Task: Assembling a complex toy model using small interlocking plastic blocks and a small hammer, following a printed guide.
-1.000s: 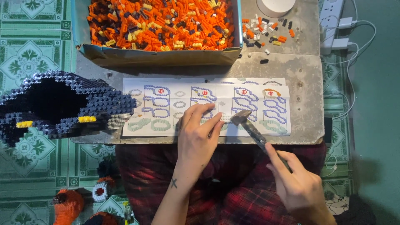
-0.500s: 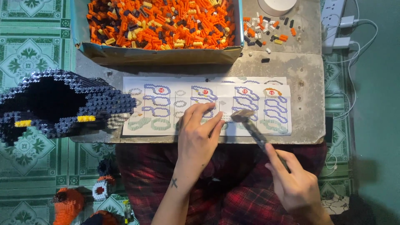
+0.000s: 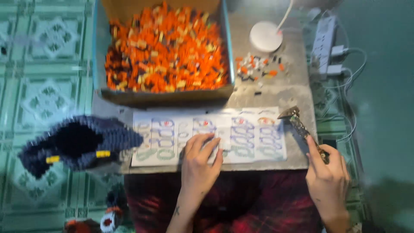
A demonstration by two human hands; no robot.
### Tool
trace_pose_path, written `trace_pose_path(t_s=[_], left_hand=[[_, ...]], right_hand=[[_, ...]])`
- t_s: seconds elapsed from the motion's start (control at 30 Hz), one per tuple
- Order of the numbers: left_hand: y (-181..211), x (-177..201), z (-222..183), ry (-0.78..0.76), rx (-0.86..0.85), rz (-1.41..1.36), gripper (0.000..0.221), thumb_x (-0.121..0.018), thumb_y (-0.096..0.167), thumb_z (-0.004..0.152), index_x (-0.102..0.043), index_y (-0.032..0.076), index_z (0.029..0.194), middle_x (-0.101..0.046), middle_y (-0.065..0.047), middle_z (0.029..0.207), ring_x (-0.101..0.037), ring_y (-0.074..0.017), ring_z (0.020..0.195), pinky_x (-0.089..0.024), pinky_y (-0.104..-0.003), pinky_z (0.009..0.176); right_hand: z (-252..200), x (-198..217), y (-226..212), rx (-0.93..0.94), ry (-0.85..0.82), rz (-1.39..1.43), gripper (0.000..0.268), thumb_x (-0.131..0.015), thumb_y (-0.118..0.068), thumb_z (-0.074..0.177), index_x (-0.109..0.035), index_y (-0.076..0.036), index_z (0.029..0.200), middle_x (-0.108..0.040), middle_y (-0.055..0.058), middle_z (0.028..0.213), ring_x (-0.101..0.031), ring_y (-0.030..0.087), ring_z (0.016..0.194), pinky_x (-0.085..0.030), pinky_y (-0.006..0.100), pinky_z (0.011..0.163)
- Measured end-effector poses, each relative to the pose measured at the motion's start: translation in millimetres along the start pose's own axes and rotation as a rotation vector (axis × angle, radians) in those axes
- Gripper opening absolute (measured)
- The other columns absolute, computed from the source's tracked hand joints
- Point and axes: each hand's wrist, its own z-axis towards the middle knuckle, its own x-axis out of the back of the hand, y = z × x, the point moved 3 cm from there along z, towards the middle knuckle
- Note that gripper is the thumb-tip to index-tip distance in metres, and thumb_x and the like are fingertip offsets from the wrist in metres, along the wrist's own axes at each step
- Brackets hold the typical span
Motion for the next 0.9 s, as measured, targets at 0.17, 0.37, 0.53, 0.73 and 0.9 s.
trace_pose_path(t_s=[0.17,0.37,0.53,0.73,0.9], left_hand=[[1,-6,0,0.037,0.022,0.027,0.033,-0.083,0.008,0.086,-0.083,0.003,0.118,-0.079,-0.007,0.128,-0.07,-0.0273,0.124,-0.059,-0.041,0.109],[3,-6,-2,0.078,-0.034,0.036,0.033,-0.081,0.001,0.085,-0.082,0.002,0.118,-0.079,-0.007,0.117,-0.073,-0.026,0.112,-0.061,-0.04,0.104],[-7,-19,-9,0.051,-0.114,0.161,0.042,-0.083,0.001,0.079,-0.082,0.002,0.122,-0.078,-0.006,0.114,-0.073,-0.0255,0.111,-0.06,-0.04,0.102],[-20,-30,-13,-0.004,-0.01,0.239,0.044,-0.089,0.018,0.076,-0.087,0.014,0.12,-0.079,0.0,0.121,-0.072,-0.0232,0.118,-0.05,-0.042,0.108],[-34,-41,-24,-0.124,0.001,0.349,0.04,-0.087,0.013,0.082,-0.087,0.012,0.122,-0.077,-0.006,0.123,-0.073,-0.022,0.116,-0.053,-0.045,0.103]], right_hand=[[17,-11,14,-0.034,-0.058,-0.014,0.066,-0.076,0.001,0.095,-0.079,-0.024,0.156,-0.068,0.017,0.135,-0.068,0.036,0.103,-0.061,0.048,0.09],[29,-33,14,-0.027,-0.178,0.067,0.081,-0.07,-0.002,0.088,-0.067,-0.028,0.164,-0.06,0.022,0.145,-0.064,0.04,0.104,-0.059,0.052,0.092],[50,-31,1,-0.007,-0.156,0.161,0.07,-0.077,-0.006,0.09,-0.07,-0.018,0.159,-0.062,0.021,0.141,-0.064,0.034,0.099,-0.059,0.044,0.086],[66,-30,-23,-0.023,-0.078,0.267,0.066,-0.084,-0.018,0.084,-0.074,-0.008,0.149,-0.053,0.024,0.162,-0.057,0.042,0.134,-0.046,0.051,0.113],[77,-22,-72,0.177,-0.096,0.539,0.057,-0.085,-0.01,0.077,-0.084,-0.016,0.133,-0.069,0.015,0.141,-0.067,0.03,0.124,-0.046,0.049,0.116]])
